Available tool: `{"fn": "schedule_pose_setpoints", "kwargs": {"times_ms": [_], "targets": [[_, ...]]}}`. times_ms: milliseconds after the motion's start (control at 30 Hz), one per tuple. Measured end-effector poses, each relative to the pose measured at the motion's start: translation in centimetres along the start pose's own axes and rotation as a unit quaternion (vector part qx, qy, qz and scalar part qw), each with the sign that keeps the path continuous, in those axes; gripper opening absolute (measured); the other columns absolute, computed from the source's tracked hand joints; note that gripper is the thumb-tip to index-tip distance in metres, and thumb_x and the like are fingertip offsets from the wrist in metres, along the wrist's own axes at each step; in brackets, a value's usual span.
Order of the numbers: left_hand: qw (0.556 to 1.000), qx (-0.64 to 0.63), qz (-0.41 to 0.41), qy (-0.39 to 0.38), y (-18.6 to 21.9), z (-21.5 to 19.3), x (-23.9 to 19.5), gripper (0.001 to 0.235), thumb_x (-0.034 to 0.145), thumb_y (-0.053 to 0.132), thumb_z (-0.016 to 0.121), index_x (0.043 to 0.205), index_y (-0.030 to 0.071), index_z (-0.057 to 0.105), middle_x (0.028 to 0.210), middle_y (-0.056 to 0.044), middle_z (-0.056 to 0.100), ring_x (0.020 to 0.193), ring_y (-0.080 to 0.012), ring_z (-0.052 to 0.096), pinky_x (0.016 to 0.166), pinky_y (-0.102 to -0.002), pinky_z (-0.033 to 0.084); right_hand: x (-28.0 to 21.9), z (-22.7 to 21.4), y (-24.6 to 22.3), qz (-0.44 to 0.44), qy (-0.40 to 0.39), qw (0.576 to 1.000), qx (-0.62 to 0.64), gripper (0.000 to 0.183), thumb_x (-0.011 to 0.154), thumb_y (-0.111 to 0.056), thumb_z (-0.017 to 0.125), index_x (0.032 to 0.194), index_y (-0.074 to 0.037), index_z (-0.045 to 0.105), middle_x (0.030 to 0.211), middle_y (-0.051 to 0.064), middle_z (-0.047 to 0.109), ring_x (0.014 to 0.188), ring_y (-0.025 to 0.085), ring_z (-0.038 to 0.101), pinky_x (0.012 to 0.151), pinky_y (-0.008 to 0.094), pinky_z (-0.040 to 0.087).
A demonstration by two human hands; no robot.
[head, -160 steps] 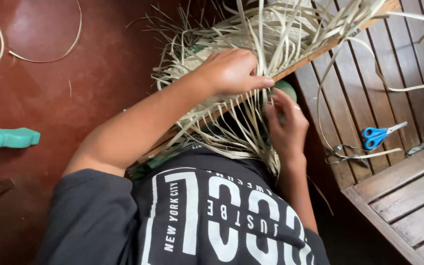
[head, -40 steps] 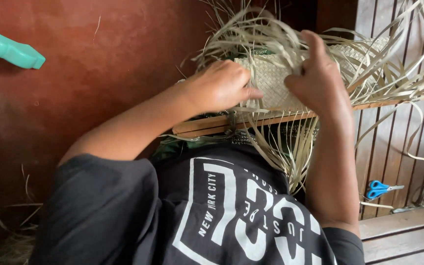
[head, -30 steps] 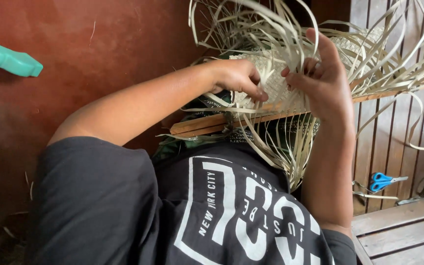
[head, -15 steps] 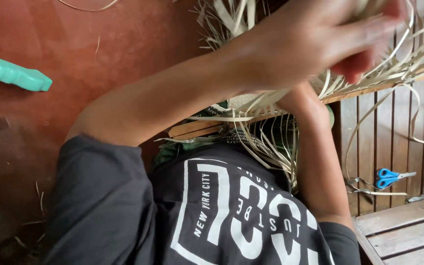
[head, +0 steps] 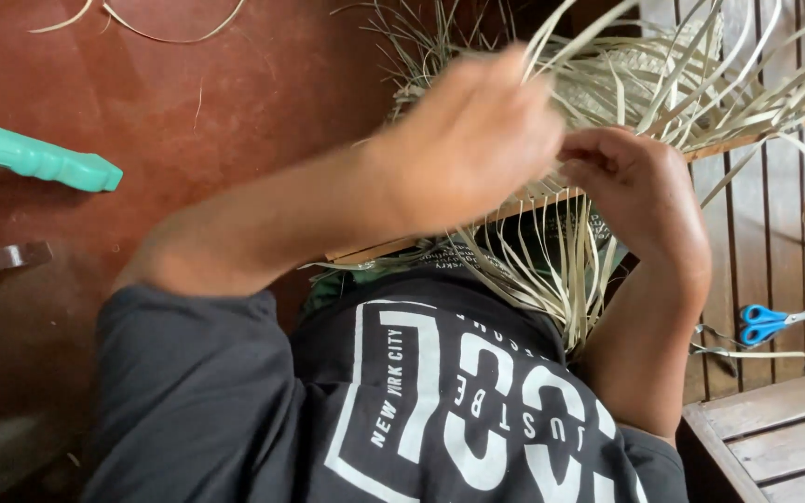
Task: The person weaves a basket by hand, interlacing dried plant strips through a wooden frame. They repeatedly pull and tuck the strips to form a tight weave, occasionally adjusting the bundle of strips.
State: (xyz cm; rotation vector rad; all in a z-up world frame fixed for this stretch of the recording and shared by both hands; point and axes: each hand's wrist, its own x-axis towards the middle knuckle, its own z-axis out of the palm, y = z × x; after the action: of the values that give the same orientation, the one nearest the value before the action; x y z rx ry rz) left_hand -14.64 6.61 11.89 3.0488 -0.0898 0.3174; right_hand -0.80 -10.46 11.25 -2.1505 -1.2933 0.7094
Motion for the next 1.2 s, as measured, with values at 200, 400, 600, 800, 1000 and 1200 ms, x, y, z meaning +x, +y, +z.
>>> {"fn": "schedule_pose_setpoints", "kwargs": {"times_ms": [200, 400, 600, 800, 1000, 1200], "targets": [[0.994, 0.010, -0.059, -0.088, 3.8, 7.2, -3.6, 0.013, 0.077, 0.015, 0.076, 0.082, 0.027, 0.077, 0.093, 0.002, 0.066, 0.095, -0.0258, 0.055, 0.075, -0.042, 0.042, -0.3, 1.6, -1.0, 0.089, -0.017, 0.996, 0.021, 0.017, 0.099, -0.004, 0.068, 0.113, -0.006, 0.077, 0.086, 0.005, 0.076, 0.070, 0.010, 0.069, 0.067, 0.023, 0.056], [0.990, -0.100, -0.053, -0.082, 3.7, 4.9, -4.9, 0.012, 0.089, 0.005, 0.065, 0.084, 0.006, 0.075, 0.091, -0.014, 0.067, 0.086, -0.0259, 0.049, 0.072, -0.043, 0.038, 1.0, 3.9, -0.1, 0.062, 0.004, 0.997, -0.045, 0.015, 0.097, -0.015, 0.069, 0.110, -0.017, 0.075, 0.067, -0.002, 0.069, 0.066, 0.018, 0.069, 0.069, 0.035, 0.053], [0.955, -0.274, -0.115, -0.004, 0.2, 8.8, -6.2, 0.009, 0.090, 0.003, 0.069, 0.082, 0.004, 0.069, 0.089, -0.016, 0.059, 0.086, -0.0321, 0.060, 0.075, -0.040, 0.050, -1.9, 4.3, 0.1, 0.052, 0.042, 0.997, -0.047, 0.014, 0.095, -0.019, 0.075, 0.109, -0.021, 0.076, 0.070, -0.002, 0.070, 0.077, 0.018, 0.070, 0.078, 0.035, 0.054], [0.857, -0.429, -0.229, -0.171, -3.5, 8.7, -6.3, 0.015, 0.088, 0.020, 0.078, 0.084, 0.014, 0.064, 0.081, -0.004, 0.068, 0.085, -0.0279, 0.070, 0.077, -0.042, 0.053, -4.1, 5.9, 0.9, 0.073, 0.017, 0.997, 0.012, 0.013, 0.092, -0.013, 0.075, 0.104, -0.014, 0.077, 0.070, 0.006, 0.073, 0.075, 0.024, 0.072, 0.074, 0.040, 0.056], [0.873, -0.393, -0.221, -0.184, -4.1, 8.0, -6.1, 0.022, 0.085, 0.028, 0.080, 0.101, 0.017, 0.068, 0.082, -0.004, 0.071, 0.087, -0.0286, 0.072, 0.079, -0.045, 0.054, -5.7, 6.1, 2.0, 0.110, 0.047, 0.986, 0.120, 0.011, 0.095, -0.008, 0.074, 0.104, -0.012, 0.078, 0.071, 0.004, 0.073, 0.070, 0.013, 0.068, 0.075, 0.028, 0.056], [0.973, -0.227, -0.010, 0.027, -0.8, 1.9, -4.0, 0.016, 0.082, 0.016, 0.085, 0.089, 0.018, 0.071, 0.091, 0.000, 0.069, 0.091, -0.0264, 0.067, 0.081, -0.054, 0.044, -2.6, 6.2, -0.3, -0.162, 0.037, 0.986, 0.012, 0.044, 0.085, 0.006, 0.082, 0.126, 0.007, 0.066, 0.115, 0.017, 0.067, 0.070, 0.018, 0.059, 0.071, 0.030, 0.062]]}}
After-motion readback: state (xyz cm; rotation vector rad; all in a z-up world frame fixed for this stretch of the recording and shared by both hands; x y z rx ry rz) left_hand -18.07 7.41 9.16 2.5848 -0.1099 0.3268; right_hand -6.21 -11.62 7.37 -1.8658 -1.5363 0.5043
